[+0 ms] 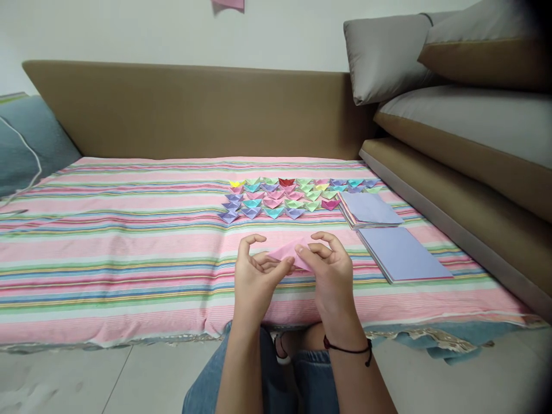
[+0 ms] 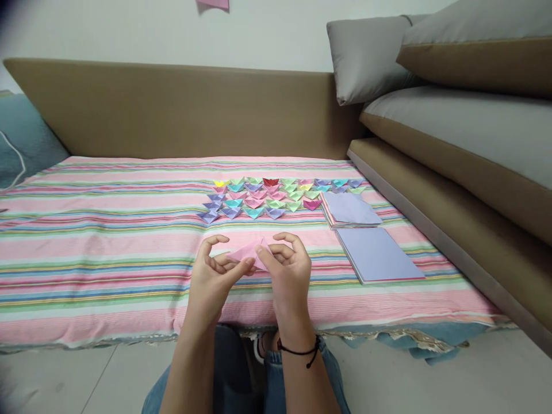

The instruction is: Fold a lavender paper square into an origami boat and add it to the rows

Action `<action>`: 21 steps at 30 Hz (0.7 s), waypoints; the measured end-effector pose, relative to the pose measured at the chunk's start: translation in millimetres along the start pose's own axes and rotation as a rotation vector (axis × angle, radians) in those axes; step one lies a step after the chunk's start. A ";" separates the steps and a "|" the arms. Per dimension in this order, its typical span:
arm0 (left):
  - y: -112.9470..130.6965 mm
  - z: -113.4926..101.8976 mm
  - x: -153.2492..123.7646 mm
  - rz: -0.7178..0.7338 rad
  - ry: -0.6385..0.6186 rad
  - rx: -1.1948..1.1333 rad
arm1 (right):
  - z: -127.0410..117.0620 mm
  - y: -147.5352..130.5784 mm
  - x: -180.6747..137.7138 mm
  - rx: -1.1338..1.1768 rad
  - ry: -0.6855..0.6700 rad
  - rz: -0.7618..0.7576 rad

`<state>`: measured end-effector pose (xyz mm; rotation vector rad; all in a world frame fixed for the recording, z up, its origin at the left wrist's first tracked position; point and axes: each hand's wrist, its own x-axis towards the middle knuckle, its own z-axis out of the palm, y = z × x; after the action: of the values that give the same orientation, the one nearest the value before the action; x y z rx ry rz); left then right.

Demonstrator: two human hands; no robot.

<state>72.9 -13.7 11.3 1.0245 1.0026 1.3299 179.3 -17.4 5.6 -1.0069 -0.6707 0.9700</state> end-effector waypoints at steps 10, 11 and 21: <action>-2.2 -3.5 0.1 0.046 -0.023 -0.039 | -2.1 -0.2 1.9 -0.076 0.022 -0.042; -2.1 -3.6 0.0 0.047 -0.026 -0.046 | -2.4 0.2 2.0 -0.076 0.019 -0.042; -4.0 -9.8 1.9 0.052 0.031 -0.004 | -2.4 2.3 0.8 -0.034 -0.046 -0.037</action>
<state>64.5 -11.7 4.9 1.0363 1.0019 1.3932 180.8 -17.2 2.5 -1.0012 -0.7437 0.9547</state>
